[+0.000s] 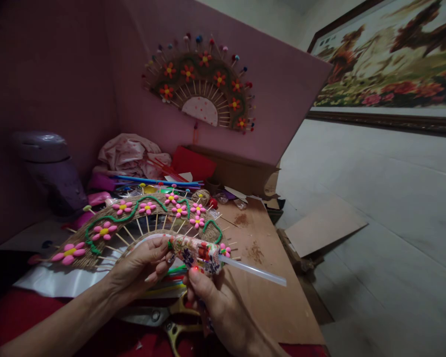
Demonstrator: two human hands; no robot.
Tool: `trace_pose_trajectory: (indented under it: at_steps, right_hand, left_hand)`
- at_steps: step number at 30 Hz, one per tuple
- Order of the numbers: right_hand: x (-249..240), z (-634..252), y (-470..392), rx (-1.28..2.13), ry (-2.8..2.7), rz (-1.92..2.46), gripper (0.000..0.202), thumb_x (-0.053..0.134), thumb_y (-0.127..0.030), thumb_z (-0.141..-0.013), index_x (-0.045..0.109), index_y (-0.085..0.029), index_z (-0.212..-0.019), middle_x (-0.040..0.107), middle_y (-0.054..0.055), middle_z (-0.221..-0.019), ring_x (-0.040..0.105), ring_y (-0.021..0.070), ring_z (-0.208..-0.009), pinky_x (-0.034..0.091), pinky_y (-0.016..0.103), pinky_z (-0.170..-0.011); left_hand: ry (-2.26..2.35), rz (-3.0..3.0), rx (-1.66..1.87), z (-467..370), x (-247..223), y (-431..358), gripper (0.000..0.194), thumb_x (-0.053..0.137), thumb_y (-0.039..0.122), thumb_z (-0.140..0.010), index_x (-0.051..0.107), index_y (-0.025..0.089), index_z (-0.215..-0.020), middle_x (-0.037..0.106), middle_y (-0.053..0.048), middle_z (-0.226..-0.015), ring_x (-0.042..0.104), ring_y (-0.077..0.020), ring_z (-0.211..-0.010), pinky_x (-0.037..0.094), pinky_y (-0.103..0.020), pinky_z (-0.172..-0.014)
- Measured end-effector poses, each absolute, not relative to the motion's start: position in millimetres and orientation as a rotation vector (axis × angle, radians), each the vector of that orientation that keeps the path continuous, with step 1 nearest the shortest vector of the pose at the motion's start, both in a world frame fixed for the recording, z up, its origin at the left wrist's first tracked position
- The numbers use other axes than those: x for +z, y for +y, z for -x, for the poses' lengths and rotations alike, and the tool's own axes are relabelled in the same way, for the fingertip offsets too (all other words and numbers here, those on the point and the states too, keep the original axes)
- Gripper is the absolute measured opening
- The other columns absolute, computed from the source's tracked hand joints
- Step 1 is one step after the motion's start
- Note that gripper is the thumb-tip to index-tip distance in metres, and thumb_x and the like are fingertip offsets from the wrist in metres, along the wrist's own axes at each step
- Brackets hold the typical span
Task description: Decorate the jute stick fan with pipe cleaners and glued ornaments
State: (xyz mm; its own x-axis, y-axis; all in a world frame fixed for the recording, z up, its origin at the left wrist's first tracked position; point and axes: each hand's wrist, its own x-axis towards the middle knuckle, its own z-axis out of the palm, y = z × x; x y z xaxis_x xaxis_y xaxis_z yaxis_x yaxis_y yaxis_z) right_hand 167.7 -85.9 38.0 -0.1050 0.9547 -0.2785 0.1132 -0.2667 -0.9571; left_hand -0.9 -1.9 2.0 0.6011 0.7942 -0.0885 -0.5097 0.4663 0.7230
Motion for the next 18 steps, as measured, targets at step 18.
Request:
trace_pose_trajectory:
  at_steps: [18]
  right_hand:
    - [38.8,-168.4,-87.0,1.434,-1.140,1.405,0.048,0.053,-0.061,-0.075,0.058,-0.013,-0.072,0.051,0.000,-0.061,0.041,0.0050,-0.047,0.029,0.015,-0.039]
  left_hand:
    - [0.479,-0.691,0.831,0.5,4.8,-2.5,0.021,0.069,0.027,-0.071,0.056,0.010,-0.074,0.052,0.000,-0.059,0.042,-0.0024,-0.040,0.025,-0.012,-0.033]
